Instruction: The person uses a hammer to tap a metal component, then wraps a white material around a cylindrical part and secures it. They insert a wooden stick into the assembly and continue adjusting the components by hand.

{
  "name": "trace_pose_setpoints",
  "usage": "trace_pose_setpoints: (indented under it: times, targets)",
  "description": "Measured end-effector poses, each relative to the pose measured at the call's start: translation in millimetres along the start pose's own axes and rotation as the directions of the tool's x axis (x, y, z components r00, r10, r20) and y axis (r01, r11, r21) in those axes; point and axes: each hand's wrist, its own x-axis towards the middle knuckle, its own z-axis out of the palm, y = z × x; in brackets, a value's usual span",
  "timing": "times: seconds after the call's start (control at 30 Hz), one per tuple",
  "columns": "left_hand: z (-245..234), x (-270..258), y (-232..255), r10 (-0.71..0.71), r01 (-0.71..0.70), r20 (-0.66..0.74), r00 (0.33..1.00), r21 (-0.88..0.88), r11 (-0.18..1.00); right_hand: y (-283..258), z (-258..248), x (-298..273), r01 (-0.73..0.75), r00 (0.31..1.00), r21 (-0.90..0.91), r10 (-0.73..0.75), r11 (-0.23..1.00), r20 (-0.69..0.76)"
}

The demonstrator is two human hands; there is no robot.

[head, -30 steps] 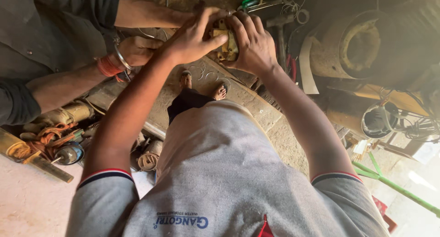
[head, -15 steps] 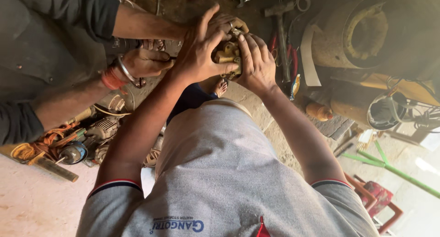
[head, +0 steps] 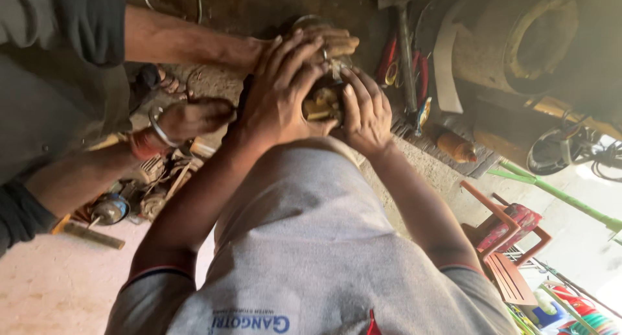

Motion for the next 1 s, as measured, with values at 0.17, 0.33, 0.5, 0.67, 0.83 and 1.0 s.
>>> trace_pose_setpoints:
  times: [0.17,0.33,0.5,0.67,0.83,1.0]
  targets:
    - [8,7,-1,-0.025,0.024,-0.014,1.0,-0.11,0.994,-23,-12,11,-0.236,0.971,-0.137,0.24,0.962,0.018]
    - [16,-4,1,0.0,0.0,0.002,1.0,-0.132,0.991,-39,-16,11,-0.352,0.933,-0.087,0.356,0.932,0.042]
    - [18,-10,5,0.016,-0.018,-0.013,1.0,-0.134,0.991,-36,-14,5,-0.319,0.945,-0.074,0.323,0.945,0.048]
    - [12,-10,0,0.008,-0.009,-0.006,1.0,-0.173,0.985,-35,-2,3,-0.314,0.949,-0.048,0.315,0.948,0.014]
    - [9,-3,0,0.012,-0.018,-0.033,0.999,-0.184,0.983,-34,-4,10,-0.304,0.952,-0.05,0.305,0.951,0.007]
    - [2,4,1,-0.043,0.048,0.03,0.999,-0.157,0.986,-37,-14,19,-0.394,0.914,-0.04,0.396,0.918,0.088]
